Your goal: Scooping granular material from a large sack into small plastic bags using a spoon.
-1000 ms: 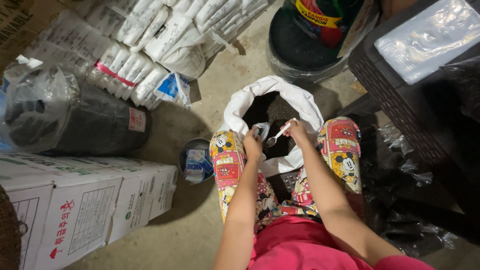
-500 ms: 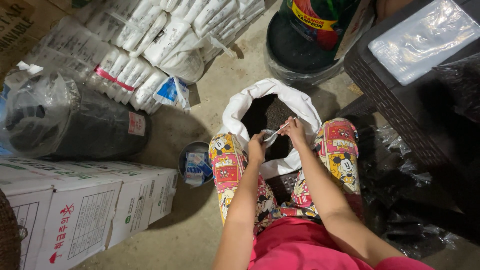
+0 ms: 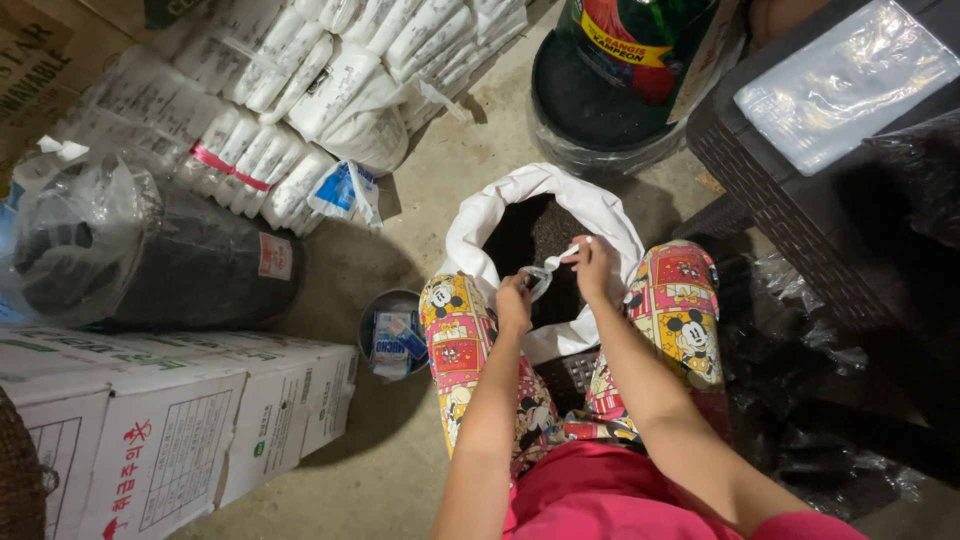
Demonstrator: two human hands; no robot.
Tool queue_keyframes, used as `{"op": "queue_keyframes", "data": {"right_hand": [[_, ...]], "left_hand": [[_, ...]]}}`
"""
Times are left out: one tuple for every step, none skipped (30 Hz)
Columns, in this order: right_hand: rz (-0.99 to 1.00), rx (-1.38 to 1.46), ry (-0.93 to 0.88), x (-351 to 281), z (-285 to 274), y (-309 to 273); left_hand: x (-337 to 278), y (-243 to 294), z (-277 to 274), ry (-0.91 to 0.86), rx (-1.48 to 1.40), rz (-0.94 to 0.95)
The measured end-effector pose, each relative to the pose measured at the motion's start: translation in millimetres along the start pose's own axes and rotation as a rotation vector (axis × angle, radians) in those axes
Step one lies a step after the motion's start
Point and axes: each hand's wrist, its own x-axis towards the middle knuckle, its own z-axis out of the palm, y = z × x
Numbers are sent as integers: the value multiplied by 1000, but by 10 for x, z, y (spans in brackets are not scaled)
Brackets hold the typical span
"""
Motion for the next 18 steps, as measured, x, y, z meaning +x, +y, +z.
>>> {"op": "queue_keyframes", "data": {"right_hand": [[-9,-89,-3,-35,27,-39],[-18,-177,-5,-70,53,-79],[-21,-174,-4,-106,52,-131],[-14,-399,-63,-143,52,-184],[-6,-625,-121,-182,42,-237],[-8,-623,-120,-170,53,-49],[30,-623,-184,-156,66,142],[68,-622,-248,-141,77,332],[65,-619,-245,-106,125,599],[254,-671,-253,-69,173,865],[446,-719,-261,-50,222,1137],[446,-716,-260,-16,223,1411],[444,-788,-328,16,230,1686],[441,-861,-395,47,240,1962],[439,-859,-395,80,227,2020],[451,-862,-385,113,217,2079],[464,-866,-376,134,204,2140],[462,-865,-376,106,191,2145]], "left_hand": [[4,-15,5,-4,-12,-4],[8,-30,9,-8,-25,-7],[6,-16,-8,-6,-23,-4],[3,-2,-27,-11,11,-8],[-7,16,-39,-16,43,-13],[-7,24,-43,-14,44,-10],[-6,31,-46,0,38,-22],[-6,39,-48,14,32,-34],[-4,42,-48,15,34,-30],[-1,46,-48,29,30,-32],[-15,42,-51,42,27,-36],[-11,46,-51,41,30,-33],[-9,47,-53,42,19,-37],[-7,47,-56,43,9,-40],[-5,62,-65,45,10,-38],[-3,75,-76,48,-5,-32],[-11,86,-87,50,-19,-28],[-8,66,-72,51,-18,-27]]}}
